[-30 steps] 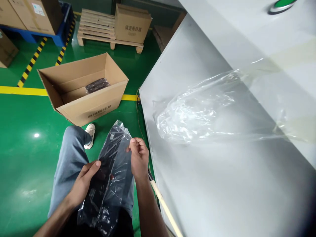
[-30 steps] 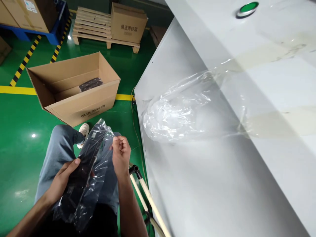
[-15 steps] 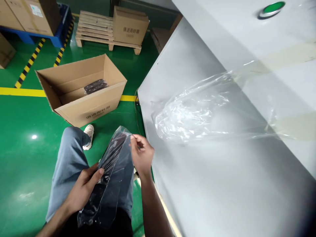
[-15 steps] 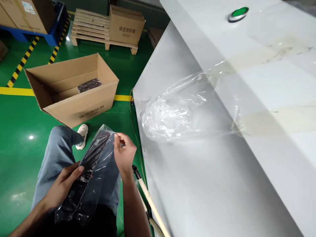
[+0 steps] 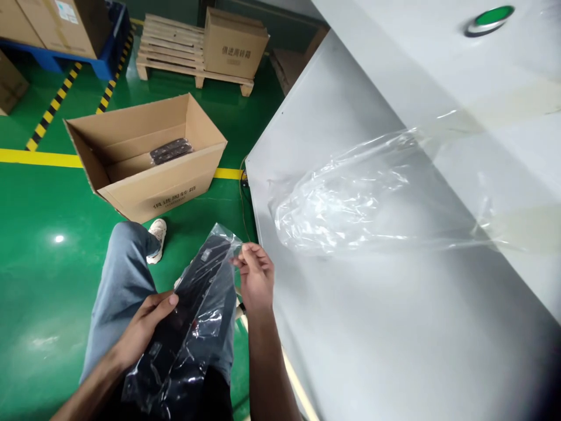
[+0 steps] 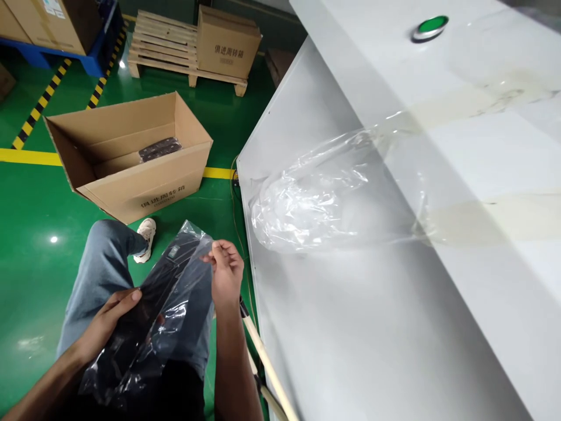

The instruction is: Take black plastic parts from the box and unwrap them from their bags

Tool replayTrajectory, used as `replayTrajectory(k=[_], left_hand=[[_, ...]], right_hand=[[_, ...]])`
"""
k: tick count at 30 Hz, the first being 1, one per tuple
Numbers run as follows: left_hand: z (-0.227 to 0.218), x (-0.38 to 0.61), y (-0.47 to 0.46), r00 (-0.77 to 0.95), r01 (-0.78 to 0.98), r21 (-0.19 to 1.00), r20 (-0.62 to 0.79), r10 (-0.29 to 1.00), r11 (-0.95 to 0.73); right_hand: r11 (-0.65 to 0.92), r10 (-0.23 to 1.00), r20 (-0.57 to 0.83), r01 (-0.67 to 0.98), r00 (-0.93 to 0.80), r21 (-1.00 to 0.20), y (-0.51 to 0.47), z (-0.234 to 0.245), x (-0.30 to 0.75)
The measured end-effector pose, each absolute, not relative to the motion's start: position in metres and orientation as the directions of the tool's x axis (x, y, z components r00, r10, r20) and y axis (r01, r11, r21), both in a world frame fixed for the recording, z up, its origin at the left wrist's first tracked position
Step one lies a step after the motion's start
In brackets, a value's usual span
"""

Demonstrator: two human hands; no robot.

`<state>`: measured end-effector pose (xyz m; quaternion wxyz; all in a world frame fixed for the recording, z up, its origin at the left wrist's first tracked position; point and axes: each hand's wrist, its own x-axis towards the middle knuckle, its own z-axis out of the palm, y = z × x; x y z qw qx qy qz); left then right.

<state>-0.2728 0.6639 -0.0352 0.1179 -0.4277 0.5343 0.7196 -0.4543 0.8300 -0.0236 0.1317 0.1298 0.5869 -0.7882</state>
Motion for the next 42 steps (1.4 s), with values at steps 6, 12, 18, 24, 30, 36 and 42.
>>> replayTrajectory(k=[6,12,18,24,30,36,42], left_hand=[[-0.025,-0.29,0.663,-0.84,-0.495,0.813,-0.538,-0.069,-0.306],[-0.023,-0.309,0.685,-0.915,-0.318,0.915,-0.365,-0.175,-0.247],[-0.019,-0.313,0.685,-0.853,-0.403,0.888,-0.453,-0.259,-0.222],[-0.008,-0.305,0.672,-0.711,-0.506,0.772,-0.626,-0.32,-0.385],[-0.014,-0.314,0.66,-0.597,-0.519,0.503,-0.792,-0.127,-0.691],[-0.023,-0.333,0.651,-0.532,-0.3,0.643,-0.726,-0.435,-0.705],[-0.026,-0.337,0.639,-0.518,-0.174,0.586,-0.738,-0.433,-0.791]], right_hand=[[-0.294,-0.156,-0.303,0.337,-0.94,-0.894,0.831,0.007,-0.436],[-0.242,-0.291,-0.21,0.284,-0.933,-0.928,0.825,0.017,-0.413],[-0.178,-0.122,-0.107,0.128,-0.987,-0.976,0.826,0.022,-0.415],[-0.23,-0.081,-0.247,0.259,-0.966,-0.938,0.827,0.016,-0.425],[-0.232,-0.137,-0.294,0.319,-0.946,-0.919,0.823,0.003,-0.428],[0.127,-0.463,-0.374,0.357,-0.804,-0.925,0.818,-0.02,-0.398],[0.344,-0.522,-0.463,0.319,-0.717,-0.883,0.814,-0.019,-0.37]])
